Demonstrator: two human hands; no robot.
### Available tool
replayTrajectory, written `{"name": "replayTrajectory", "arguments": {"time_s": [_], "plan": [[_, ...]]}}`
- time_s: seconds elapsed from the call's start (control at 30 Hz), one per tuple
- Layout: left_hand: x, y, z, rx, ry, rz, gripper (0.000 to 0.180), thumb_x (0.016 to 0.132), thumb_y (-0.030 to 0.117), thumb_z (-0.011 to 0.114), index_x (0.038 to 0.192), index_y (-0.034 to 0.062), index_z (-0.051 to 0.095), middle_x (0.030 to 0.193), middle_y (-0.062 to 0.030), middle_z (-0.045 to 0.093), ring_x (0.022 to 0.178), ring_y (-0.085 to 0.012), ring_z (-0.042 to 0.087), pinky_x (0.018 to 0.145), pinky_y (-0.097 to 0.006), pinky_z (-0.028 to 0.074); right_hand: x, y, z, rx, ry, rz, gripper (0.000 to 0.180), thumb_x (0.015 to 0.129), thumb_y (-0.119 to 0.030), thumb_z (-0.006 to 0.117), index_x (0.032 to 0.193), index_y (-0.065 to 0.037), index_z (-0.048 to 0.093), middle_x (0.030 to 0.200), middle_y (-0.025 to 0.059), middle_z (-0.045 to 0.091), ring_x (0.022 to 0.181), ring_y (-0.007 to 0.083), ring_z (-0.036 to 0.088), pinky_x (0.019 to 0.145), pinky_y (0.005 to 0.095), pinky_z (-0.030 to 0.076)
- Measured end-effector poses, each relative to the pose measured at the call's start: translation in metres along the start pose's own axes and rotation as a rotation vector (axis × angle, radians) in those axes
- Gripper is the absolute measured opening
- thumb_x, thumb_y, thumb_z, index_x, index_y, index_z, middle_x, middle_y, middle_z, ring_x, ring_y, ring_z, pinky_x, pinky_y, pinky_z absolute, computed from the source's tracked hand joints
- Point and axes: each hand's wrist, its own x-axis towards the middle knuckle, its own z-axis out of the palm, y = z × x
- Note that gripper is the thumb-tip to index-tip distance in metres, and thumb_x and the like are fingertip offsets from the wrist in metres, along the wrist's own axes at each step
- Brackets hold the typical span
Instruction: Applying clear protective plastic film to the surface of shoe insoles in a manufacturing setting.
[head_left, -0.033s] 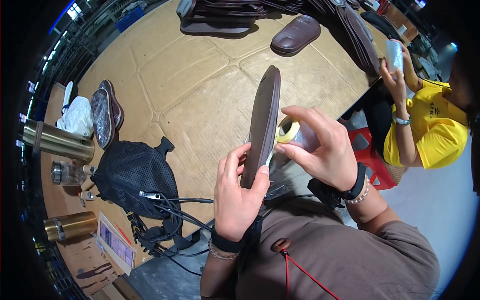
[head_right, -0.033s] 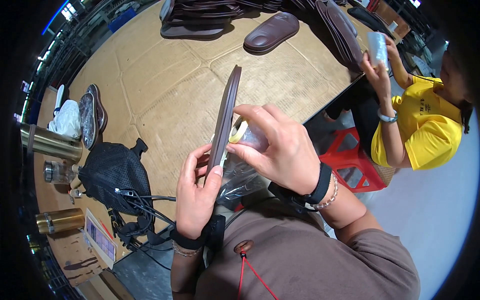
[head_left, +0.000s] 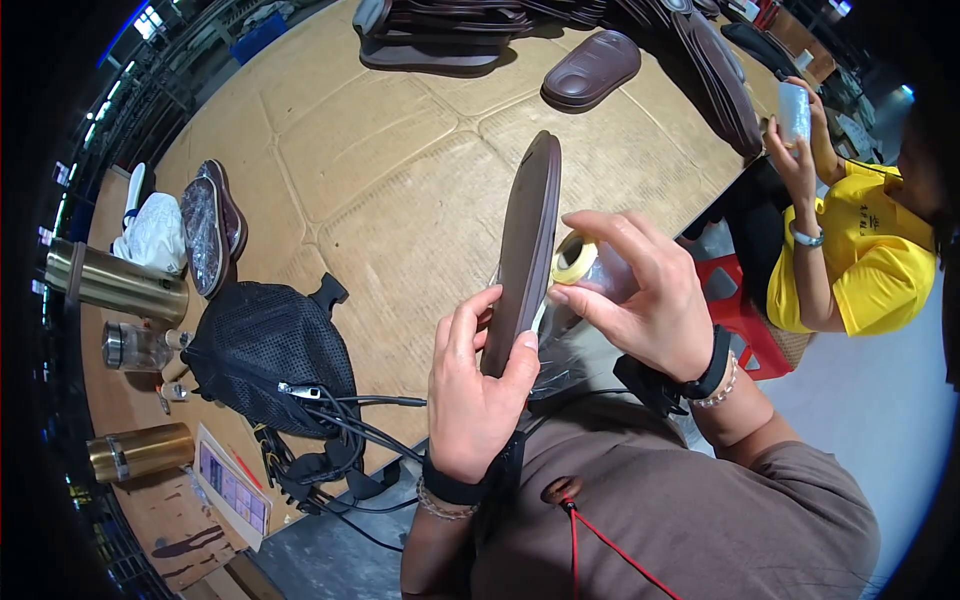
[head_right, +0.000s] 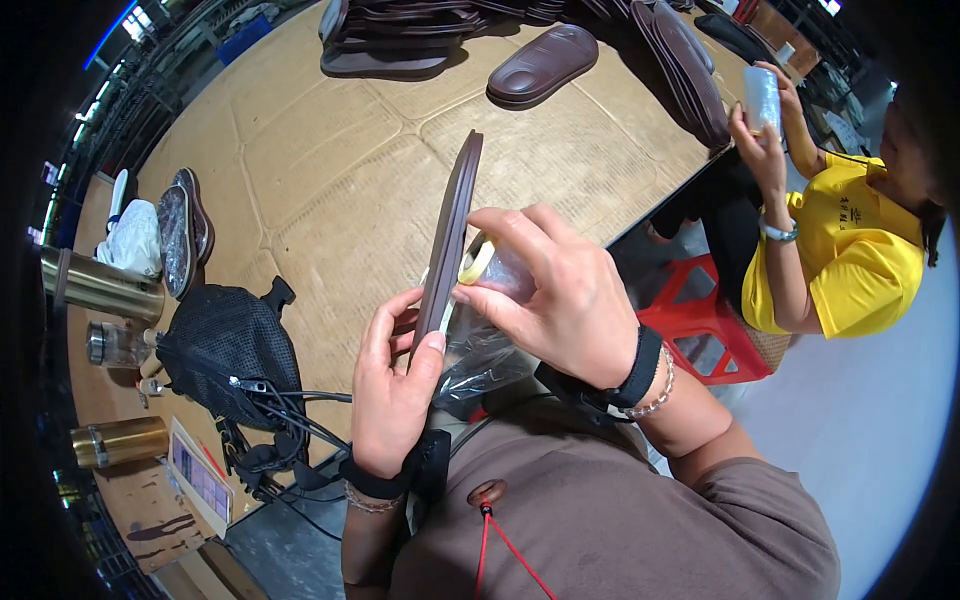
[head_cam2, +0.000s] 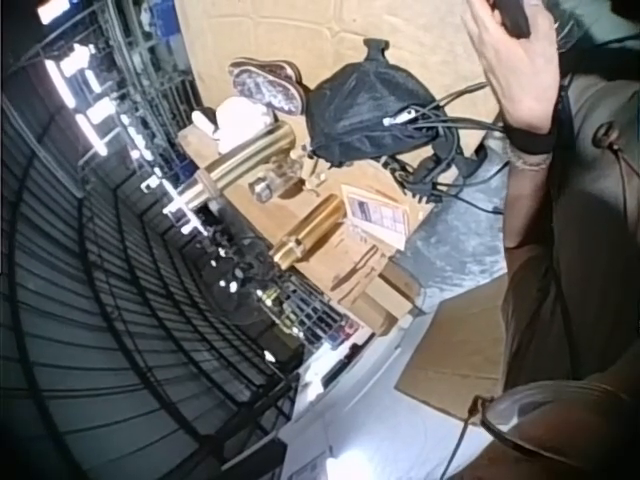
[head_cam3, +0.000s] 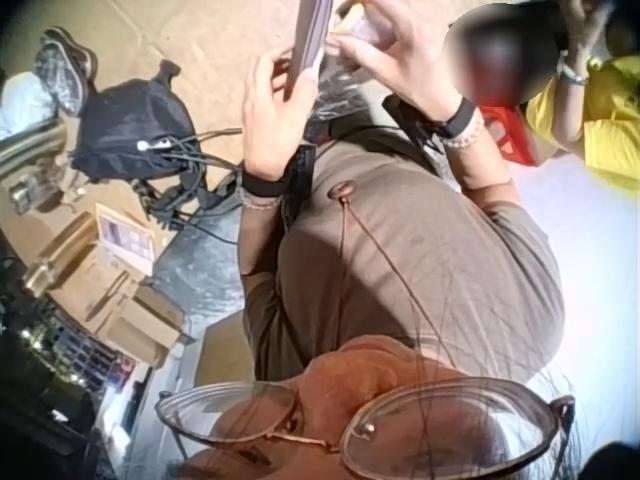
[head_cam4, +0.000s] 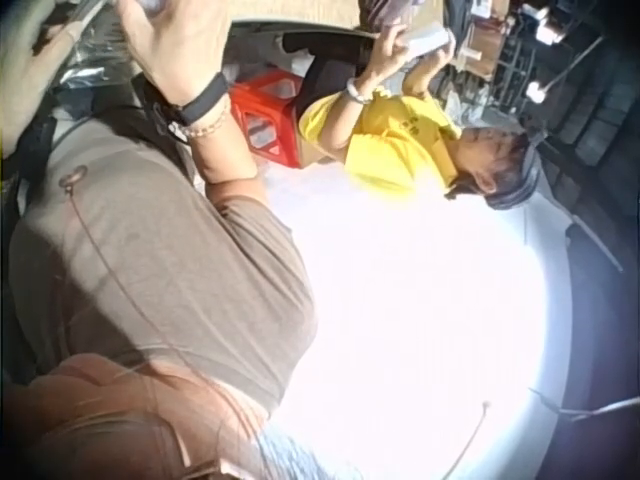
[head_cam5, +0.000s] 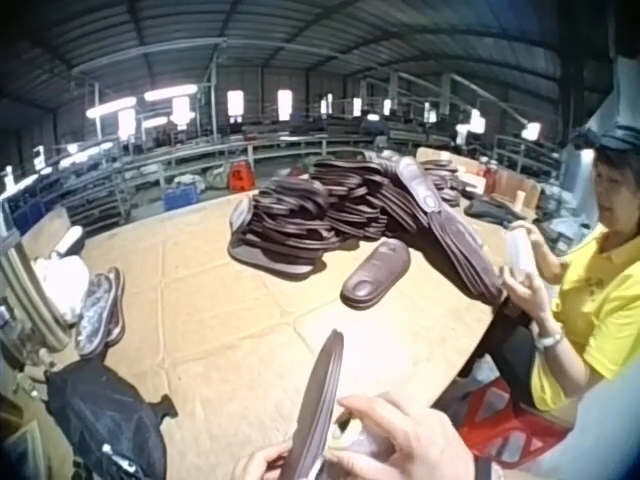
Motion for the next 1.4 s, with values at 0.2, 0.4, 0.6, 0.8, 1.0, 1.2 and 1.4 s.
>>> {"name": "replayTrajectory", "arguments": {"time_s": [0.2,0.4,0.6,0.8,1.0,1.2,1.4], "plan": [[-0.001,0.002,0.0,0.058,-0.017,0.037,0.044,0.099,0.008,0.063,0.142,0.0002,0.056,0.124,-0.012,0.063,0.107,-0.0165,0.063,0.089,-0.031,0.055,0.001,-0.003,0.003,-0.086,0.059,-0.022,0.056,0.076,-0.02,0.091,0.126,-0.003,0.07,0.105,0.0146,0.071,0.093,0.0315,0.072,0.08,0.0383,0.057],[-0.001,0.0,-0.001,0.096,-0.004,0.064,0.044,0.099,0.009,0.063,0.141,0.0005,0.056,0.124,-0.0125,0.063,0.107,-0.0178,0.064,0.09,-0.033,0.055,0.0,-0.005,0.008,-0.14,0.089,-0.074,0.055,0.079,-0.02,0.087,0.129,-0.01,0.066,0.103,0.0128,0.065,0.089,0.033,0.069,0.073,0.0416,0.057],[-0.001,0.0,0.001,0.063,0.015,0.033,0.051,0.093,0.018,0.073,0.14,0.0042,0.058,0.123,-0.0191,0.061,0.109,-0.0323,0.066,0.097,-0.041,0.055,0.0,-0.008,0.008,-0.165,0.084,-0.061,0.055,0.08,-0.02,0.086,0.13,-0.011,0.065,0.102,0.0127,0.064,0.09,0.0331,0.069,0.074,0.0419,0.057],[0.0,-0.001,0.001,0.117,0.021,0.09,0.051,0.093,0.02,0.073,0.139,0.003,0.058,0.122,-0.0198,0.062,0.107,-0.0338,0.065,0.095,-0.041,0.054,-0.001,-0.011,0.011,-0.207,0.098,-0.044,0.055,0.081,-0.022,0.086,0.131,-0.011,0.064,0.103,0.0137,0.064,0.089,0.0337,0.068,0.073,0.0427,0.057],[0.002,0.009,-0.008,0.201,-0.022,0.118,0.048,0.094,0.02,0.072,0.135,-0.0001,0.058,0.12,-0.0233,0.063,0.108,-0.0387,0.067,0.095,-0.045,0.054,0.0,-0.017,0.009,-0.211,0.053,0.004,0.054,0.083,-0.021,0.085,0.131,-0.01,0.063,0.101,0.0152,0.062,0.089,0.0353,0.068,0.074,0.0432,0.057],[0.008,0.028,-0.023,0.35,-0.169,0.032,0.045,0.097,0.03,0.068,0.129,-0.0014,0.059,0.112,-0.0268,0.07,0.103,-0.0418,0.072,0.088,-0.048,0.057,-0.005,-0.011,0.013,-0.174,0.031,-0.001,0.052,0.083,-0.022,0.085,0.128,-0.008,0.064,0.1,0.0156,0.062,0.089,0.0361,0.066,0.074,0.044,0.055],[0.022,0.036,-0.024,0.476,-0.149,0.041,0.037,0.101,0.031,0.064,0.117,-0.0016,0.063,0.092,-0.0198,0.072,0.085,-0.0284,0.073,0.078,-0.04,0.055,-0.001,-0.011,0.019,-0.108,0.038,-0.029,0.049,0.085,-0.023,0.083,0.127,-0.006,0.064,0.096,0.0163,0.062,0.089,0.0362,0.066,0.076,0.0442,0.054]]}}
